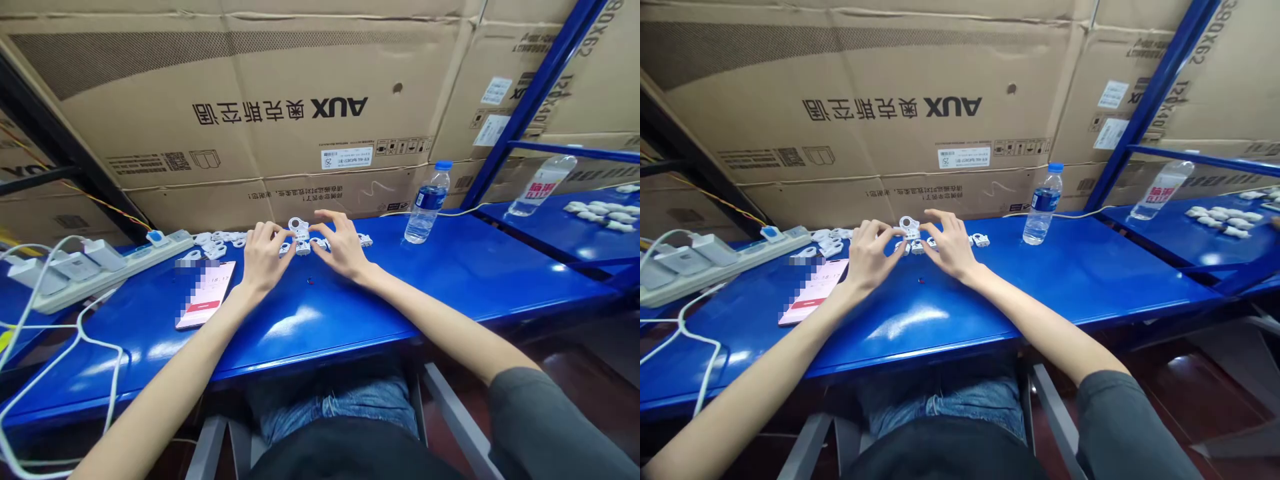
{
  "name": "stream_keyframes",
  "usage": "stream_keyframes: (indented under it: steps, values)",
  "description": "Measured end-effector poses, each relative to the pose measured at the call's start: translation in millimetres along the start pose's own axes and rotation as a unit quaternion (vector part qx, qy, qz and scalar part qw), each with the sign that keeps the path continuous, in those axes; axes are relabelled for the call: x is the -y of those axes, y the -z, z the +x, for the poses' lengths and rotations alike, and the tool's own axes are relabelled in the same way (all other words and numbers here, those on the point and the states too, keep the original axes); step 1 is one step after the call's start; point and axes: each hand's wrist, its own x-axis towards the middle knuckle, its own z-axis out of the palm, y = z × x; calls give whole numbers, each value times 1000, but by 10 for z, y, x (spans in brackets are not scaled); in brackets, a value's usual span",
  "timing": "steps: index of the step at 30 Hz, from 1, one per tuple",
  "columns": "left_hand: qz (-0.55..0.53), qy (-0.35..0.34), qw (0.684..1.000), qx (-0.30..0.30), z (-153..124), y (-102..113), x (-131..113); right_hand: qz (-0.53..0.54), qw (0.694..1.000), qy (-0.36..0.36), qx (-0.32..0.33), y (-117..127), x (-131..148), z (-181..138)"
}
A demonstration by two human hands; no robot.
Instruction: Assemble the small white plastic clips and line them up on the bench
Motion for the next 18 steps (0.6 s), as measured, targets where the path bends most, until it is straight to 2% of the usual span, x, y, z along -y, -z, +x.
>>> stream_keyframes:
  steps: [6, 12, 14, 18]
  values:
    - [-8, -34, 999, -13, -32, -13, -51, 5, 1000, 10, -7, 9, 10, 6]
    - [-33, -1, 999, 16, 11, 2, -34, -9, 1000, -5, -7, 36, -5, 21]
    - [-83, -26, 994, 60, 22, -13, 7, -17, 1000, -11, -16, 41, -20, 24]
    - [-170, -118, 957, 205, 21, -41, 87, -24, 999, -16, -21, 41, -42, 24]
